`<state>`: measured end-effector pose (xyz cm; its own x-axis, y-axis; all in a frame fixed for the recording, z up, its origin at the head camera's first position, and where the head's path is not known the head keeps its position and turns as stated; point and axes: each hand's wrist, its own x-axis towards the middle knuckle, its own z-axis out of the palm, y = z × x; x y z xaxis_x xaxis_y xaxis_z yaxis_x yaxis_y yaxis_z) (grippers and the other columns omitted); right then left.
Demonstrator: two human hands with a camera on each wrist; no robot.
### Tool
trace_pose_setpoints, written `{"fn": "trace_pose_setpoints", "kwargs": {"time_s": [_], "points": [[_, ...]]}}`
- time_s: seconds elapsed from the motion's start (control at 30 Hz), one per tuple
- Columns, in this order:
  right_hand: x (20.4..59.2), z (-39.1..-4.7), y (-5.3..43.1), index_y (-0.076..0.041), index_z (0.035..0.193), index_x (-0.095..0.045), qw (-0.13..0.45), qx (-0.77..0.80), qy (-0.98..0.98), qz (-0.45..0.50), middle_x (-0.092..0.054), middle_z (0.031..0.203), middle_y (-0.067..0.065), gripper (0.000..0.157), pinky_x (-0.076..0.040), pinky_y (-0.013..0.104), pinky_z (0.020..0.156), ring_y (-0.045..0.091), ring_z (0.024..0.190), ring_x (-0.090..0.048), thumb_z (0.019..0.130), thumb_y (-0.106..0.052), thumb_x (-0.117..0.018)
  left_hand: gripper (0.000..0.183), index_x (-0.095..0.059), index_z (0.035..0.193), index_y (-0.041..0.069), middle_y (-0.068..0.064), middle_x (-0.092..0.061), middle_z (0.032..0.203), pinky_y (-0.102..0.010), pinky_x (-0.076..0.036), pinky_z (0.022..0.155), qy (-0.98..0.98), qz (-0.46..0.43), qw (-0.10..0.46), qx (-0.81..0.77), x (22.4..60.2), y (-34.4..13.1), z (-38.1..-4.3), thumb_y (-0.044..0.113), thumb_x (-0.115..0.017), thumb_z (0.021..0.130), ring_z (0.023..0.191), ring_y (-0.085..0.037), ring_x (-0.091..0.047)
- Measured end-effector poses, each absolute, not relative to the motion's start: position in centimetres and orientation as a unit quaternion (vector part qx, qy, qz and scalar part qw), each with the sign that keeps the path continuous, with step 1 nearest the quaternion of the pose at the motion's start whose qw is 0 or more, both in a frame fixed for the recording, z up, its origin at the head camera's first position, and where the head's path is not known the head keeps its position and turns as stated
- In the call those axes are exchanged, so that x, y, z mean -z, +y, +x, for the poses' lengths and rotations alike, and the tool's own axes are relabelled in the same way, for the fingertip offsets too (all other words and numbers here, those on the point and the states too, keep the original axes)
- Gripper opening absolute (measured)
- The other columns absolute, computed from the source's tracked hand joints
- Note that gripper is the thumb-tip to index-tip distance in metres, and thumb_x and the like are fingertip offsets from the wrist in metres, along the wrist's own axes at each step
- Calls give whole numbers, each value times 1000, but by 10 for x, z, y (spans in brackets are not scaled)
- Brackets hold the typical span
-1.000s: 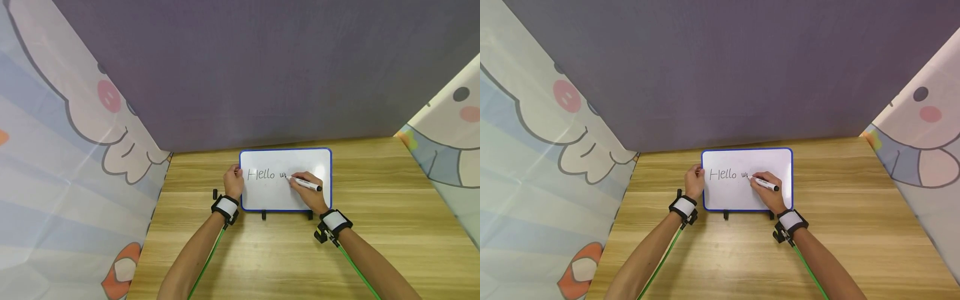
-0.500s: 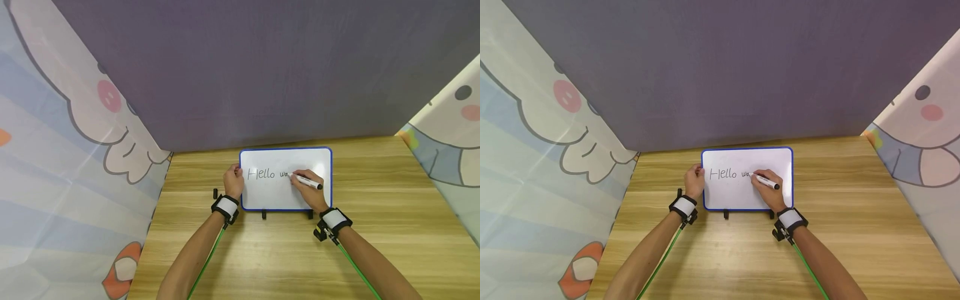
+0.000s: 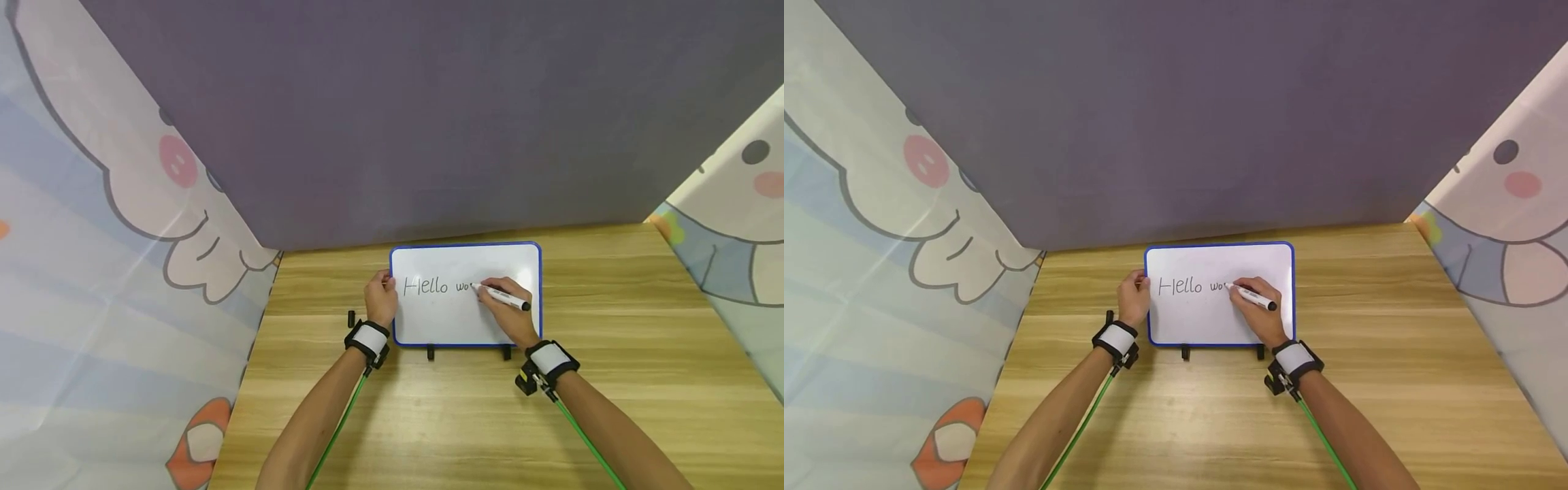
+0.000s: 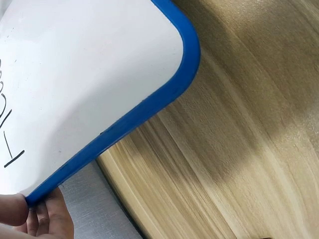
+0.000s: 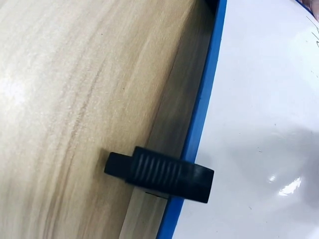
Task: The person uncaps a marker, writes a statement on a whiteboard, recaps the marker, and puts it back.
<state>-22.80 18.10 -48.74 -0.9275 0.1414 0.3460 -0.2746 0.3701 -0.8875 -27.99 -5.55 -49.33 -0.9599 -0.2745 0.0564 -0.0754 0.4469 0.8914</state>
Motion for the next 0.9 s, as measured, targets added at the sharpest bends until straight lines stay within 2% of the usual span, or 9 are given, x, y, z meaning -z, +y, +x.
{"fn": "trace_pose_setpoints", "kwargs": {"time_s": [0.23,0.63,0.9], "points": [[492,-227,180,2,95,-69,167,-551,-817,25,-66,87,10,16,-48,13,64,3,74,-59,83,-8,-68,22,-64,110,-2,-18,-66,97,-35,-54,74,-848,102,97,510,496,-55,-277,4,-53,92,87,-27,-64],[491,-229,179,0,93,-69,178,-551,-815,13,-66,83,8,14,-47,14,61,3,70,-58,82,-8,-68,22,-64,110,-3,-19,-66,96,-35,-54,73,-847,99,104,512,494,-56,-279,2,-53,91,85,-27,-64],[492,-224,178,3,93,-68,182,-542,-820,36,-67,84,14,14,-47,12,65,5,73,-60,82,-4,-67,22,-64,110,-3,-19,-66,97,-36,-54,75,-845,99,104,515,494,-56,-278,3,-52,92,86,-28,-64]]}}
